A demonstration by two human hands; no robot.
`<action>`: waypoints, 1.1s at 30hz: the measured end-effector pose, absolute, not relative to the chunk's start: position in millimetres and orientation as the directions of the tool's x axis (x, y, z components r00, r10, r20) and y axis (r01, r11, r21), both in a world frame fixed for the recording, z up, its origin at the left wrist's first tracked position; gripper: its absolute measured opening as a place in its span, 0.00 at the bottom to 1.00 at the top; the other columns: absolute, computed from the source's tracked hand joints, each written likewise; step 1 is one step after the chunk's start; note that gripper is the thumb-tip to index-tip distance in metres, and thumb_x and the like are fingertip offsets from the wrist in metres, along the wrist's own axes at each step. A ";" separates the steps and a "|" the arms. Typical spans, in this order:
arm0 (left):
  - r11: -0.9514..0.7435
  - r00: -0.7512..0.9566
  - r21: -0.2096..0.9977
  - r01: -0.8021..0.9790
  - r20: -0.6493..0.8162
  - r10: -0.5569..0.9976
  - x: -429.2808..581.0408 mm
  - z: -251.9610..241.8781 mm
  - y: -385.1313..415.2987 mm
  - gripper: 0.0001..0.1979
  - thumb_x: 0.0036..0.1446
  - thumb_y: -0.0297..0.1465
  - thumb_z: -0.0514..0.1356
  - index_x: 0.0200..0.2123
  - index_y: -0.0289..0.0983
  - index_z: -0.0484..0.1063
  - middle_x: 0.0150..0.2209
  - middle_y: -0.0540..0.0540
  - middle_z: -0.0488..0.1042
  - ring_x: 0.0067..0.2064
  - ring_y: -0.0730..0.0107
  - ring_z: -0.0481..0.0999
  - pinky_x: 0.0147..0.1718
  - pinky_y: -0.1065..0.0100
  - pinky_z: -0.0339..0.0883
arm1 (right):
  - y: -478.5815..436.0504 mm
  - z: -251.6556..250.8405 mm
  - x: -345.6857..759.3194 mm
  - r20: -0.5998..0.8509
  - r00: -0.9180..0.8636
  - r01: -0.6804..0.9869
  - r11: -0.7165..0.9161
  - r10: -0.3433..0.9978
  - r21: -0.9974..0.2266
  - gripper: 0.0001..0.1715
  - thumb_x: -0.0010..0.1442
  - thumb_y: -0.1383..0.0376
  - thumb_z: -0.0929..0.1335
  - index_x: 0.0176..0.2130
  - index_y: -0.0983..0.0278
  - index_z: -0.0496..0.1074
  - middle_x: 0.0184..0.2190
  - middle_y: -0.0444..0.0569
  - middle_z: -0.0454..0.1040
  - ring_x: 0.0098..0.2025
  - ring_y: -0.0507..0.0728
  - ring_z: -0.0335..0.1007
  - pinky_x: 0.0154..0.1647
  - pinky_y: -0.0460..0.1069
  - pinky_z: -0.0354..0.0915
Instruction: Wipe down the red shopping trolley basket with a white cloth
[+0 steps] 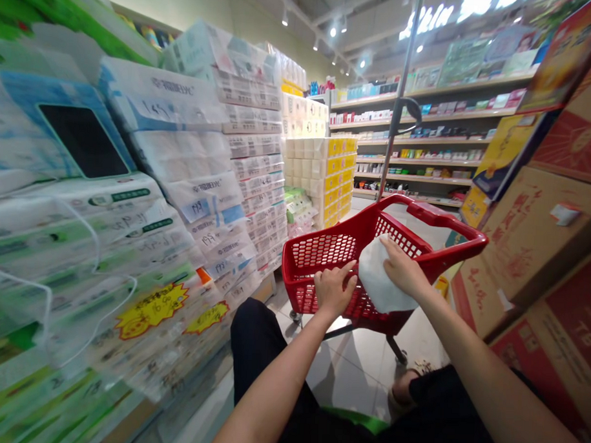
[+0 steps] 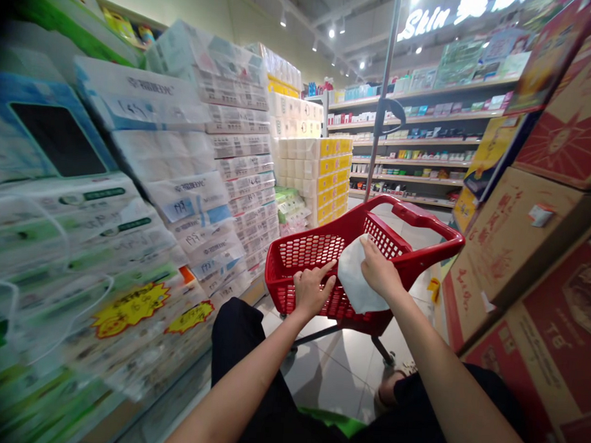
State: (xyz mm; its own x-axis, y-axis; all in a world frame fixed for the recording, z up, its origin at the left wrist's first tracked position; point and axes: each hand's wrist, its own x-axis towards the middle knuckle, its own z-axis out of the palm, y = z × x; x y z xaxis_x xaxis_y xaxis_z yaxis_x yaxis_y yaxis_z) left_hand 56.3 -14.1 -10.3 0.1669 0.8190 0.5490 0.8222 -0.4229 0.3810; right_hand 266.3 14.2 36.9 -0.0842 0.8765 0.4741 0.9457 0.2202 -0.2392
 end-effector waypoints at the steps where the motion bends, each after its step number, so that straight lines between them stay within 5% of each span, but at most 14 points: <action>1: -0.428 0.174 0.380 0.820 0.547 0.819 56.8 -10.9 -14.3 0.21 0.66 0.45 0.48 0.61 0.55 0.60 0.40 0.48 0.74 0.42 0.61 0.67 0.49 0.55 0.52 | 10.6 39.2 270.5 0.457 -0.057 0.962 0.172 0.887 -0.213 0.36 0.59 0.66 0.57 0.66 0.57 0.53 0.68 0.50 0.50 0.55 0.65 0.67 0.51 0.61 0.66; 5: -0.428 0.186 0.402 0.809 0.516 0.836 61.4 -11.1 -14.0 0.18 0.65 0.46 0.49 0.55 0.55 0.68 0.41 0.48 0.73 0.44 0.60 0.67 0.50 0.53 0.51 | 2.9 41.9 282.1 0.435 0.004 0.989 0.060 0.901 -0.133 0.30 0.62 0.60 0.58 0.62 0.53 0.60 0.68 0.51 0.49 0.42 0.66 0.75 0.42 0.64 0.68; 13: -0.509 0.260 0.515 0.690 0.480 0.838 82.3 4.1 0.4 0.14 0.65 0.42 0.51 0.49 0.49 0.71 0.50 0.51 0.73 0.49 0.63 0.71 0.53 0.54 0.55 | 19.1 38.4 287.9 0.549 -0.216 0.876 0.409 0.808 -0.257 0.34 0.59 0.70 0.59 0.63 0.55 0.59 0.62 0.48 0.61 0.60 0.58 0.61 0.55 0.55 0.64; 19: -0.547 0.238 0.683 0.484 0.498 0.834 86.0 9.5 14.9 0.09 0.63 0.36 0.53 0.43 0.44 0.71 0.41 0.53 0.77 0.42 0.71 0.76 0.45 0.67 0.66 | 10.5 43.7 285.4 0.510 -0.174 0.910 0.336 0.842 -0.243 0.30 0.60 0.69 0.59 0.60 0.50 0.62 0.61 0.44 0.62 0.53 0.57 0.68 0.44 0.51 0.69; 25: -0.586 0.332 0.647 0.488 0.484 0.810 78.7 15.0 27.0 0.13 0.61 0.25 0.50 0.42 0.44 0.71 0.38 0.54 0.77 0.41 0.71 0.76 0.41 0.70 0.68 | 11.2 36.6 274.8 0.323 -0.160 0.953 0.232 0.933 -0.196 0.24 0.63 0.65 0.58 0.55 0.52 0.67 0.52 0.48 0.72 0.45 0.60 0.72 0.37 0.51 0.66; 33: -0.451 0.308 0.684 0.573 0.329 0.892 90.7 15.8 42.2 0.08 0.59 0.37 0.58 0.42 0.45 0.72 0.41 0.52 0.78 0.42 0.67 0.76 0.41 0.67 0.68 | 6.6 35.6 268.1 0.217 -0.135 0.973 0.170 0.967 -0.155 0.22 0.64 0.64 0.56 0.53 0.53 0.68 0.48 0.51 0.75 0.45 0.61 0.72 0.35 0.50 0.61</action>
State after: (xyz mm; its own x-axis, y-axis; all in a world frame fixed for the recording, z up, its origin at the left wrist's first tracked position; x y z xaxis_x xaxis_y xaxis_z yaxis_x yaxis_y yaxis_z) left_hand 90.7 42.2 15.8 0.3084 0.8924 0.3294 0.5732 -0.4507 0.6843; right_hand 268.1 6.6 35.6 -0.1345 0.9669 0.2170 0.9730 0.1703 -0.1555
